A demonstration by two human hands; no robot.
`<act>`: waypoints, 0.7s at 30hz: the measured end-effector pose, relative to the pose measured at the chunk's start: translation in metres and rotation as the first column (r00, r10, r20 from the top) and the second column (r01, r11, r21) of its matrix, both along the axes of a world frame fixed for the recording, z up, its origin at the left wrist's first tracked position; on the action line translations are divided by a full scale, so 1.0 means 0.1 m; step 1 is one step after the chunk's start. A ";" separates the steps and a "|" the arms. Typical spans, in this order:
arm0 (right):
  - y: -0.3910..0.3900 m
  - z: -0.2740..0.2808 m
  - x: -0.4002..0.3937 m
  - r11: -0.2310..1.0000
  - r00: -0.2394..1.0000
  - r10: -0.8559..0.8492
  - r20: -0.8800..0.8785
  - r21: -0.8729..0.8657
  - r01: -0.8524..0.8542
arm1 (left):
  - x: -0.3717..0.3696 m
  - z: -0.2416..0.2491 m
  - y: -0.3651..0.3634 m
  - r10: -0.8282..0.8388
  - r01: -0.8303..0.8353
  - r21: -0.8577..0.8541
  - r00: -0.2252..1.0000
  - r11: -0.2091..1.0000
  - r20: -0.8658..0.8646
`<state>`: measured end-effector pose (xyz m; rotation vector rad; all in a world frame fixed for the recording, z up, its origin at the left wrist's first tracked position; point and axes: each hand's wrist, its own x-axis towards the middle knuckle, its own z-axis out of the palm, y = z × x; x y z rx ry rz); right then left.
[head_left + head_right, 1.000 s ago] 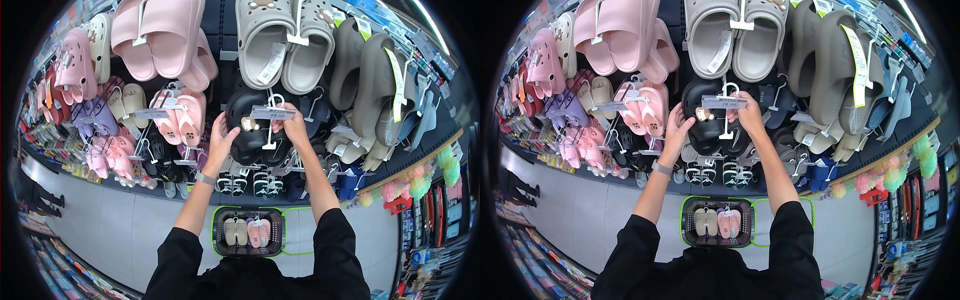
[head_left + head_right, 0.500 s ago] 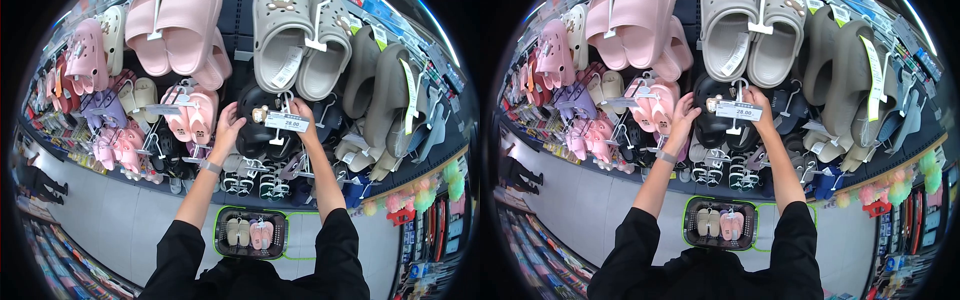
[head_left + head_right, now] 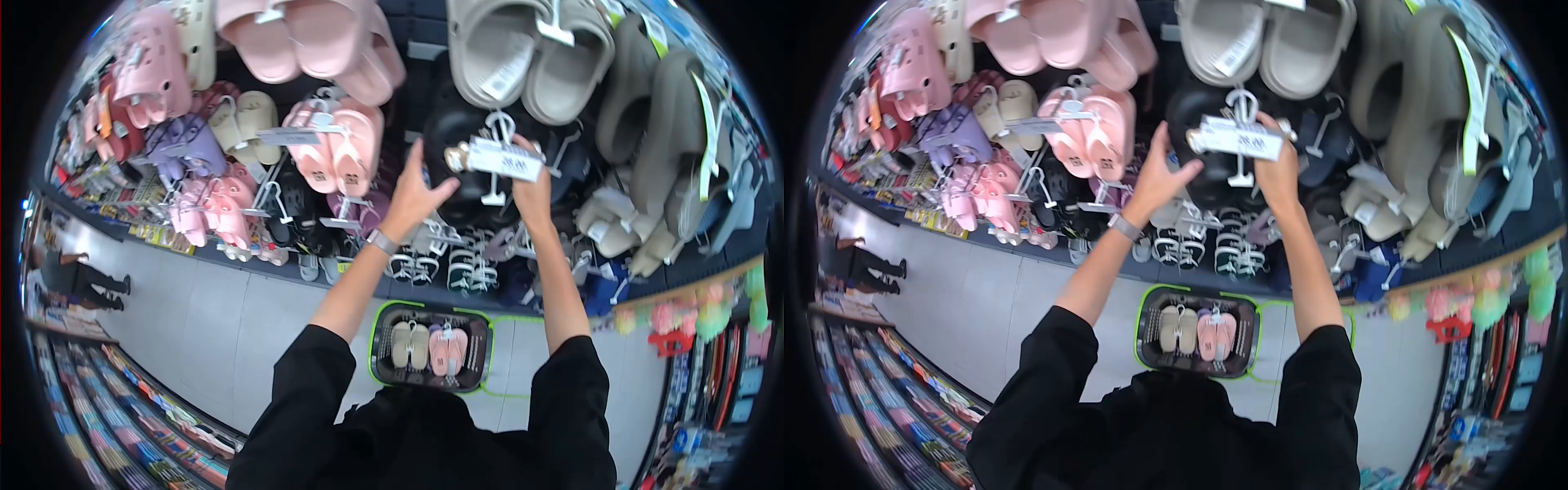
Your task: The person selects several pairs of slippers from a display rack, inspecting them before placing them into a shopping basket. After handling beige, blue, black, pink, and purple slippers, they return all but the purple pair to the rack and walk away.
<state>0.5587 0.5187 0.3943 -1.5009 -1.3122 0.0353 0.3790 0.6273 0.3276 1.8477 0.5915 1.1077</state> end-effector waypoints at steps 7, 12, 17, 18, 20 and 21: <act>-0.41 -0.20 -0.33 0.971 0.972 -0.173 0.158 0.194 0.142 | 0.02 -0.09 -0.18 0.113 -0.113 -0.059 0.994 0.992 -0.014; -0.75 -0.42 -0.53 0.979 0.984 -0.130 0.120 0.173 0.108 | -0.03 -0.23 -0.24 0.112 -0.112 0.011 0.990 0.994 -0.083; -1.15 -0.89 -0.71 0.997 0.990 -0.057 -0.127 0.037 0.062 | -0.07 -0.32 -0.31 0.079 -0.077 0.051 0.996 0.996 -0.041; -1.26 -1.04 -0.76 0.998 0.978 -0.065 -0.196 -0.028 0.061 | -0.07 -0.35 -0.32 0.067 -0.067 0.066 0.998 0.996 -0.003; -1.50 -1.43 -0.88 0.987 0.926 -0.097 -0.364 -0.152 0.044 | -0.11 -0.46 -0.33 0.059 -0.058 0.075 0.998 0.996 -0.007; -1.64 -1.66 -0.95 0.976 0.880 -0.126 -0.459 -0.216 0.027 | -0.14 -0.50 -0.34 0.066 -0.064 0.080 0.998 0.995 -0.015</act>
